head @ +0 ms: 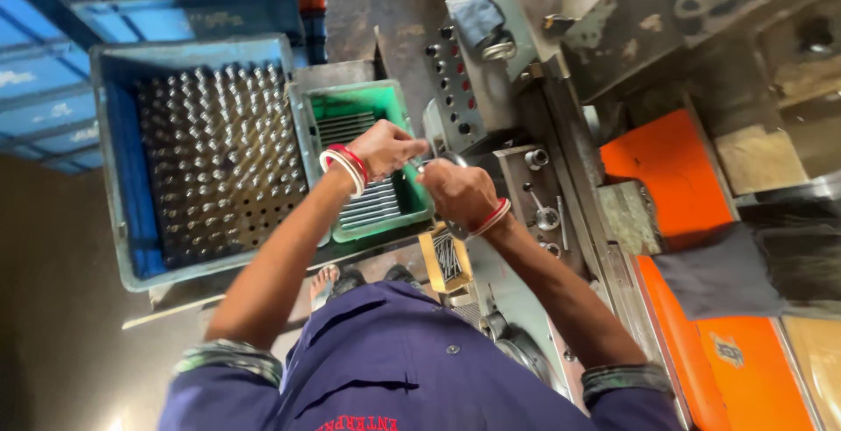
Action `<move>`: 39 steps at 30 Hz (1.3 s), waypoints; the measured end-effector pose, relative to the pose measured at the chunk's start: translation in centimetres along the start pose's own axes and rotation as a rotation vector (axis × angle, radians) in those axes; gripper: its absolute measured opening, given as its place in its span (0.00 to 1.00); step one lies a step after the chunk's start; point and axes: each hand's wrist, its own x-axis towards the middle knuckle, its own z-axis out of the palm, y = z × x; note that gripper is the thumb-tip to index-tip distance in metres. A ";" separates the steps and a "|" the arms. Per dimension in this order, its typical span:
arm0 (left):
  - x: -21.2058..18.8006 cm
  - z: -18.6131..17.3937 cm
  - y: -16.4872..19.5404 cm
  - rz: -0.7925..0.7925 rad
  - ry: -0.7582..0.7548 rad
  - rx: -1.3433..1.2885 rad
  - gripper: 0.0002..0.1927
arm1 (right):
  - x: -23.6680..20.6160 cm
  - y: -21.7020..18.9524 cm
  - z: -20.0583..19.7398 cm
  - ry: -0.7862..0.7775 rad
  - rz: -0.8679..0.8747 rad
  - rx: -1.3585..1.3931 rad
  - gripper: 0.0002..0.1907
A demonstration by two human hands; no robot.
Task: The person repeatedly picks up small metal rods from a green tray, inserts them into a grinding machine, and operates a lever to process them. The person then removes the processed rods and places them back into the tray. This cycle is repeated continuously throughout the clip.
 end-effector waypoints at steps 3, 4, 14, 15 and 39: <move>0.5 -2.9 -2.9 0.228 0.020 0.086 0.22 | 1.3 0.2 1.9 0.038 -0.167 0.057 0.06; 0.7 -3.6 -3.7 0.342 0.175 -0.012 0.21 | 2.0 0.2 2.9 0.113 -0.196 0.088 0.04; -1.4 -9.0 -8.5 0.511 0.769 -0.839 0.20 | 4.2 -3.2 13.6 -0.394 0.483 0.547 0.09; -2.1 -11.1 -9.7 0.514 0.816 -0.794 0.19 | 3.8 -2.3 13.5 -0.454 0.401 0.433 0.08; -4.5 -13.9 -23.5 -0.224 0.469 0.915 0.13 | -0.4 -0.2 18.2 -0.545 0.498 0.384 0.06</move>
